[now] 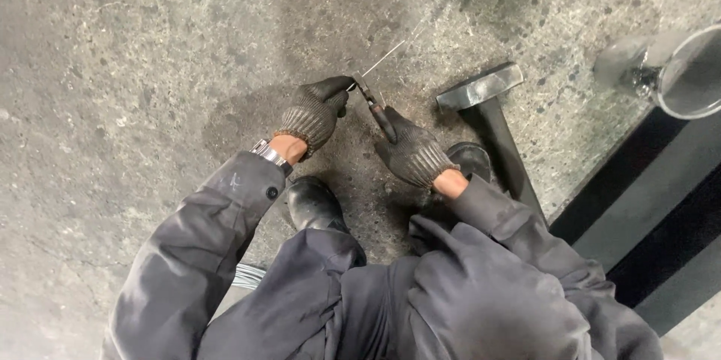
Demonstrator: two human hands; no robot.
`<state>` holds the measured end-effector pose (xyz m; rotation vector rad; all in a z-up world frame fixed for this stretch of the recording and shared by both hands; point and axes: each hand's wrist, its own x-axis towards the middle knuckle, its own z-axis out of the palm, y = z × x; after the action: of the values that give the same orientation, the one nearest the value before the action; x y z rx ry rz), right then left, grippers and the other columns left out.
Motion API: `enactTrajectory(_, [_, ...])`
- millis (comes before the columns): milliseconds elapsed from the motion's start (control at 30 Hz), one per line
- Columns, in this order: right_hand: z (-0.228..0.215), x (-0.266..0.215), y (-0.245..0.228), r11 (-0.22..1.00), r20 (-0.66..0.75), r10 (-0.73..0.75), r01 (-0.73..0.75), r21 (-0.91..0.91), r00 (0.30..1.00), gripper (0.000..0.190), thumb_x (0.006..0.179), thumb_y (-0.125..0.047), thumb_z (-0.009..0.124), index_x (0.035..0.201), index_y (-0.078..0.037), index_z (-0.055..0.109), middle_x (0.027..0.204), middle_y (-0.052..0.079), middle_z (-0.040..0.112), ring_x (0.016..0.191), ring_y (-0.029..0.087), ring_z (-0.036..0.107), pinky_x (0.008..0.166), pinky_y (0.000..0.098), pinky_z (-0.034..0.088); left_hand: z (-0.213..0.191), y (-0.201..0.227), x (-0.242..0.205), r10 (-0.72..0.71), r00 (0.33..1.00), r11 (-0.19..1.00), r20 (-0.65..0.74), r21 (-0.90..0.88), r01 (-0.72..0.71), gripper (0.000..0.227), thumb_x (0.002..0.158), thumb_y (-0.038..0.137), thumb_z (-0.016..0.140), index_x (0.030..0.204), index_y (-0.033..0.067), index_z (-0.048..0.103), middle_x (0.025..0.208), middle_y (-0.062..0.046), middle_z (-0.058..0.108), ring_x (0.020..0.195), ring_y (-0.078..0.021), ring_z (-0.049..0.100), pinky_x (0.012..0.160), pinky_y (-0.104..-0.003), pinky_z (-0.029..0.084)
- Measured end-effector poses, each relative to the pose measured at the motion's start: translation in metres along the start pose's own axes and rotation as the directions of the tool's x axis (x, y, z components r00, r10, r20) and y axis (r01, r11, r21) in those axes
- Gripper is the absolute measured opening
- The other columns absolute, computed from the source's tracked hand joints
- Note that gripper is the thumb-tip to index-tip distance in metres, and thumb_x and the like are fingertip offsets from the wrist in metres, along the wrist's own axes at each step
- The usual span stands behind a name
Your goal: The person cuts a length of wire into short segments using pliers, then hammers each segment into a metal block. The person repeats this cycle multiple times, handling the wire, pliers, hammer, and metal block throughout.
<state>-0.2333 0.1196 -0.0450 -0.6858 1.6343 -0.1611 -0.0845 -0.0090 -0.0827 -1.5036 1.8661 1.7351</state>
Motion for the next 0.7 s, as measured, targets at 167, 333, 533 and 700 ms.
enactTrajectory(167, [0.002, -0.001, -0.001, 0.996, -0.05, -0.036, 0.032, -0.078, 0.998, 0.072, 0.091, -0.035, 0.057, 0.156, -0.012, 0.039, 0.15, 0.017, 0.055, 0.134, 0.038, 0.055, 0.113, 0.0532, 0.046, 0.006, -0.007, 0.005, -0.015, 1.0, 0.999, -0.018, -0.048, 0.014, 0.026, 0.099, 0.015, 0.064, 0.123, 0.0113, 0.073, 0.081, -0.012, 0.068, 0.073, -0.019, 0.07, 0.072, -0.038, 0.06])
enactTrajectory(333, [0.0, -0.002, -0.005, 0.996, -0.062, -0.043, 0.037, -0.086, 0.997, 0.073, 0.09, -0.036, 0.055, 0.157, -0.011, 0.039, 0.146, 0.017, 0.058, 0.13, 0.037, 0.059, 0.112, 0.0535, 0.047, 0.01, -0.008, 0.005, -0.067, 0.998, 0.998, -0.015, 0.007, 0.067, 0.028, 0.097, 0.018, 0.067, 0.124, 0.0146, 0.073, 0.079, -0.014, 0.071, 0.074, -0.0216, 0.072, 0.072, -0.038, 0.061])
enactTrajectory(533, [0.004, 0.006, -0.003, 0.989, -0.067, -0.066, 0.057, -0.139, 0.996, 0.073, 0.091, -0.038, 0.055, 0.156, -0.01, 0.04, 0.141, 0.018, 0.061, 0.124, 0.039, 0.063, 0.105, 0.0546, 0.051, 0.016, -0.021, 0.006, -0.101, 0.995, 0.994, -0.019, 0.025, 0.102, 0.027, 0.098, 0.021, 0.068, 0.124, 0.0186, 0.073, 0.081, -0.01, 0.073, 0.079, -0.0196, 0.073, 0.074, -0.035, 0.061])
enactTrajectory(700, [0.002, 0.006, -0.007, 0.984, -0.037, -0.043, 0.036, -0.172, 0.998, 0.075, 0.089, -0.039, 0.055, 0.156, -0.009, 0.04, 0.139, 0.019, 0.062, 0.121, 0.042, 0.064, 0.103, 0.0567, 0.052, 0.016, -0.025, 0.009, -0.095, 0.995, 0.995, -0.035, 0.005, 0.095, 0.025, 0.096, 0.019, 0.07, 0.121, 0.0163, 0.075, 0.078, -0.012, 0.072, 0.076, -0.0206, 0.074, 0.077, -0.038, 0.061])
